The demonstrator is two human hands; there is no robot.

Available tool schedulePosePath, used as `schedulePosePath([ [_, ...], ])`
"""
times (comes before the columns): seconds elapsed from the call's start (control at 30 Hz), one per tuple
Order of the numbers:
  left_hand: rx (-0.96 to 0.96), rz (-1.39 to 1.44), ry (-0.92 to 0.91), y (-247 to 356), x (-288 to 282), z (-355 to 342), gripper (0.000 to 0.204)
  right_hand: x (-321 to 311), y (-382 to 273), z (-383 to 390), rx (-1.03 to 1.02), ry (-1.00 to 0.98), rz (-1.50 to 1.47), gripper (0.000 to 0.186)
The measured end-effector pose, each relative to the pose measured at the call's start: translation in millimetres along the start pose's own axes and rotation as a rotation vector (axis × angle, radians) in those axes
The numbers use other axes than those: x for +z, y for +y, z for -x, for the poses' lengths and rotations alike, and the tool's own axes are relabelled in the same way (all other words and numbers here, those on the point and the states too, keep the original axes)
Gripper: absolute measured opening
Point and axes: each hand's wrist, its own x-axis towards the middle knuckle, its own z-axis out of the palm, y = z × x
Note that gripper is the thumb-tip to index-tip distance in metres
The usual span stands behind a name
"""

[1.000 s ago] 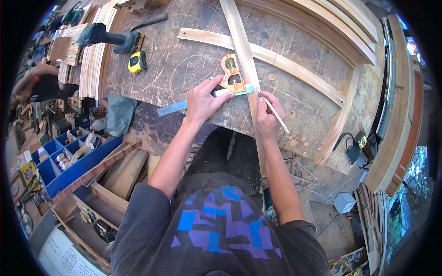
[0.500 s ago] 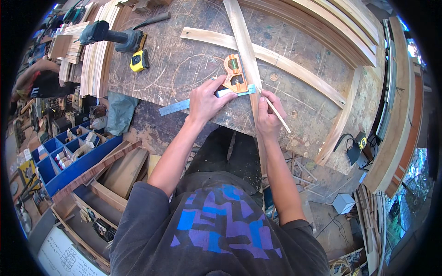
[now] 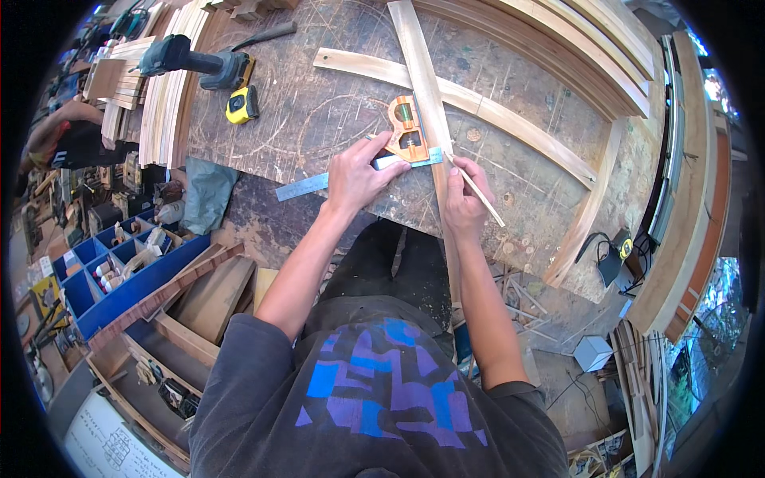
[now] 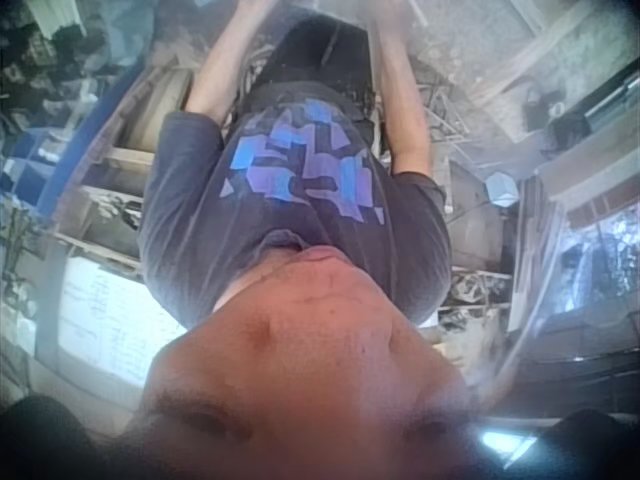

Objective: The person measures and marks wooden planks on a workbench using a combination square and a pencil, rearranges the wood pieces, and holds the combination square against a wooden post.

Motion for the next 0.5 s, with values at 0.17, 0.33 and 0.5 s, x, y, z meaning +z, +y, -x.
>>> schedulePosePath([
  [0.17, 0.003, -0.002, 0.008, 1.5, -1.0, 0.1, 0.058, -0.4, 1.7, 1.0, 0.021, 0.0, 0.003, 0.017],
  [0.33, 0.0, 0.009, 0.002, 0.3, 0.4, 0.3, 0.058, 0.2, 2.0, 1.3, 0.026, 0.008, -0.001, 0.017],
  [0.5, 0.008, 0.004, 0.003, -0.2, 0.3, -0.2, 0.057, 0.1, 0.8, 0.8, 0.0, 0.005, -0.002, 0.017],
])
